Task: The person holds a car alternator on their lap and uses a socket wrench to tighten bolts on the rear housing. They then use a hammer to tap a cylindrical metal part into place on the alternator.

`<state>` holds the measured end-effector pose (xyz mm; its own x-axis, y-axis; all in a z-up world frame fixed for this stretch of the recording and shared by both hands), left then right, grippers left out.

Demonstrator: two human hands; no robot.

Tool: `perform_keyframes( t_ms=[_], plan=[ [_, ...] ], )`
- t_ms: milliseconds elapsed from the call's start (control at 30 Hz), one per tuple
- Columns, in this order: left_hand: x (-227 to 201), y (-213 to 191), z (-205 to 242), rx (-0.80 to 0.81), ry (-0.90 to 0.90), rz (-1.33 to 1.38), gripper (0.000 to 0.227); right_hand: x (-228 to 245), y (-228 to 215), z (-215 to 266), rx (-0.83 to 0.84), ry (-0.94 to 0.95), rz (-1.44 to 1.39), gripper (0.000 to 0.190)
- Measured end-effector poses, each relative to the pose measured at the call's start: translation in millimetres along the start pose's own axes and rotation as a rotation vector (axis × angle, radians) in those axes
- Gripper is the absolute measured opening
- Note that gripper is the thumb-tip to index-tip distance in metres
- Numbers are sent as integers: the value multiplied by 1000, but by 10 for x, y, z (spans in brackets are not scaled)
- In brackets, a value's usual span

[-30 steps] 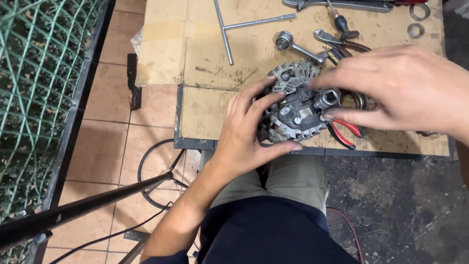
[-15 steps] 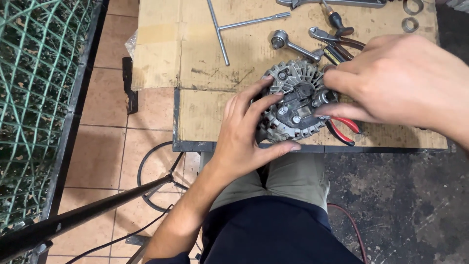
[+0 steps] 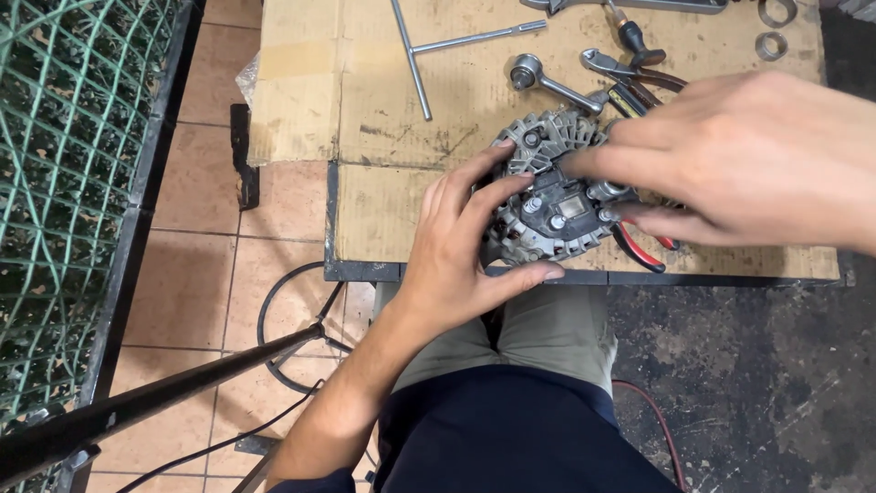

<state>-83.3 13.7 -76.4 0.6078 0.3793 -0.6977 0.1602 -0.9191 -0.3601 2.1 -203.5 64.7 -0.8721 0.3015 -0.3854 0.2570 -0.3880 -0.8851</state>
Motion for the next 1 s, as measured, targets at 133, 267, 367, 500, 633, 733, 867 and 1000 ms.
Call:
perform_keyframes(
  t_ms=[133, 267, 367, 500, 633, 733, 867, 1000],
  plan=[
    [3, 0, 0, -1, 9, 0, 87, 14, 56, -12, 79, 54, -19, 27],
    [11, 10, 14, 1, 3, -10, 88, 28, 17, -82, 114, 123, 175, 66],
    [2, 5, 12, 1, 1, -11, 87, 6, 44, -18, 66, 40, 46, 62],
    [7, 11, 8, 5, -1, -13, 86, -5, 78, -31, 207, 126, 179, 63],
    [13, 6, 12, 1, 5, -17, 87, -27, 90, -53, 205, 125, 184, 70],
    [4, -3, 1, 2, 9, -11, 85, -39, 7, -10, -4, 21, 19, 63],
    [-4, 9, 2, 7, 7, -15, 85, 20, 105, -36, 95, 87, 76, 38],
    [4, 1, 6, 8, 5, -19, 85, 43, 29, -129, -11, 61, 70, 47]
  ],
)
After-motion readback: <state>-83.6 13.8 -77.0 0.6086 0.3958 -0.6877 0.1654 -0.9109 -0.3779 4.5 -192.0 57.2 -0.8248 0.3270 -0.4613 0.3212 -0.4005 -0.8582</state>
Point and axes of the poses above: each hand's wrist, its own z-axis away from the middle knuckle, its own y-axis out of the palm, x = y × z, the point moved 4 cm from there along -z, towards the middle knuckle, and after that the axes turned 5 degrees about -x, right-handed, at the moved point
